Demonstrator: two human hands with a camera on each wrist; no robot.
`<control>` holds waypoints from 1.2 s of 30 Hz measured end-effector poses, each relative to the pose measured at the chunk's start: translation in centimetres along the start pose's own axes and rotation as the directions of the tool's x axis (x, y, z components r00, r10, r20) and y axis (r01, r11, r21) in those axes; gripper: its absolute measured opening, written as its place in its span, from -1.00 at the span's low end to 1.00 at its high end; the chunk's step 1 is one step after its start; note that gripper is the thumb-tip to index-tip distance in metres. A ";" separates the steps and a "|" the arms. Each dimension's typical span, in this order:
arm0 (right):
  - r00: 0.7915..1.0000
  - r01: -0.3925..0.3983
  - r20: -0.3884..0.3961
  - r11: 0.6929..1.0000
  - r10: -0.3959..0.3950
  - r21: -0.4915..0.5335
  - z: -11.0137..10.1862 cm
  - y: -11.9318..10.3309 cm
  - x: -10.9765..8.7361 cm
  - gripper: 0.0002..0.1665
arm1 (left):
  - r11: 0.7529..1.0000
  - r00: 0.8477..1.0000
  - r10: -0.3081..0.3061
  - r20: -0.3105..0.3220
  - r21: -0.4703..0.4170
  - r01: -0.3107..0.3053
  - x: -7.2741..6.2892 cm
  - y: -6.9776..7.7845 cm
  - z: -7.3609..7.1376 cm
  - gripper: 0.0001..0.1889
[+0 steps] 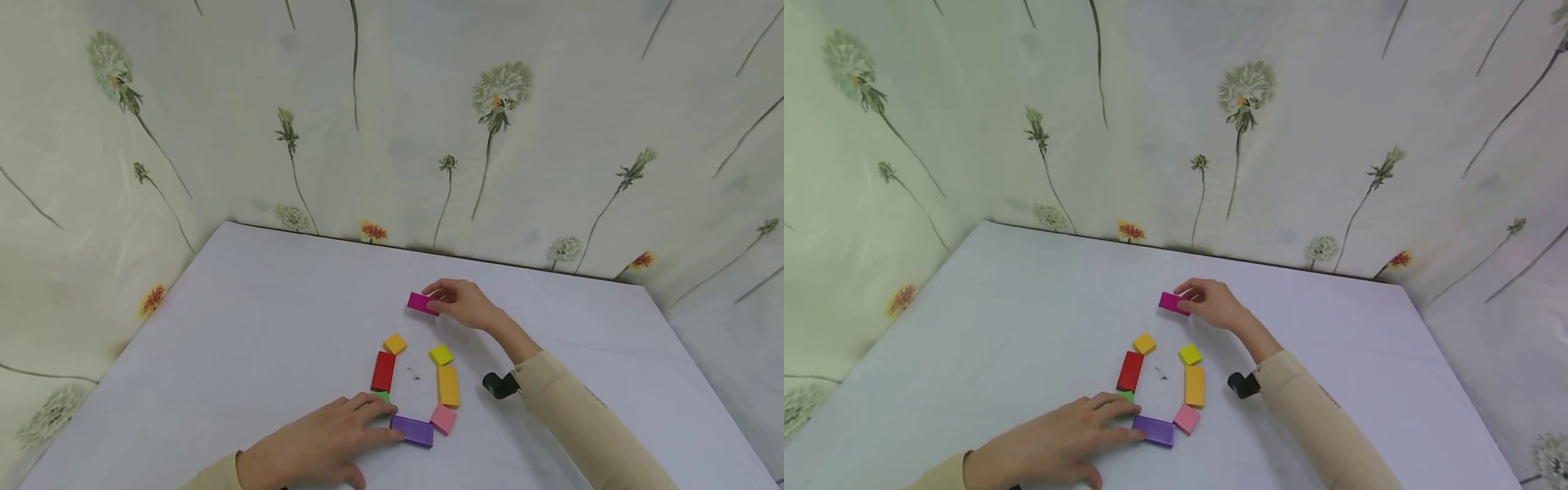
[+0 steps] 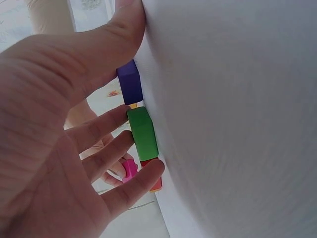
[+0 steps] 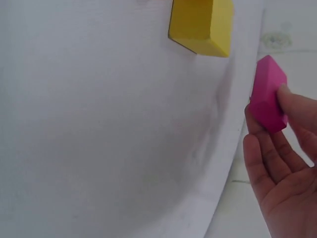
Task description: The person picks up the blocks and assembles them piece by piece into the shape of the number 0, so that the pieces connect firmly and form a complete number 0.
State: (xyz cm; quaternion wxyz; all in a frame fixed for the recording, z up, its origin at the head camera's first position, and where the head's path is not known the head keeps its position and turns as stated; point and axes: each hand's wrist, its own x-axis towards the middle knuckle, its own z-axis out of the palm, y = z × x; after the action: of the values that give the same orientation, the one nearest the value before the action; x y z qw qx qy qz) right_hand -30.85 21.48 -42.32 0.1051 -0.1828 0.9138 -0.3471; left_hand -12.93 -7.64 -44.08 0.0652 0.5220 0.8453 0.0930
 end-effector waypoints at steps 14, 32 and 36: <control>0.999 0.029 0.026 0.998 -0.028 -0.047 1.1 0.5 -0.7 -0.68 | 1.000 1.000 -0.005 -0.002 -0.015 0.005 0.0 -0.2 0.2 -0.20; 0.996 0.085 0.021 0.991 -0.083 -0.101 2.3 0.4 -1.8 -0.61 | 0.999 1.000 -0.014 0.021 -0.036 0.014 -0.1 -0.2 0.0 -0.19; 0.992 0.126 -0.001 0.980 -0.127 -0.153 2.4 0.4 -1.9 -0.61 | 0.999 0.999 -0.017 0.028 -0.037 0.018 -0.1 -0.2 0.0 -0.20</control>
State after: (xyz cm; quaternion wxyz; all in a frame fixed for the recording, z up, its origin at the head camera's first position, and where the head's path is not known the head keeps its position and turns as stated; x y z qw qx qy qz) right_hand -28.47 21.11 -44.25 0.0635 -0.2462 0.9248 -0.2829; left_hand -13.12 -7.79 -44.10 0.0874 0.5147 0.8469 0.1007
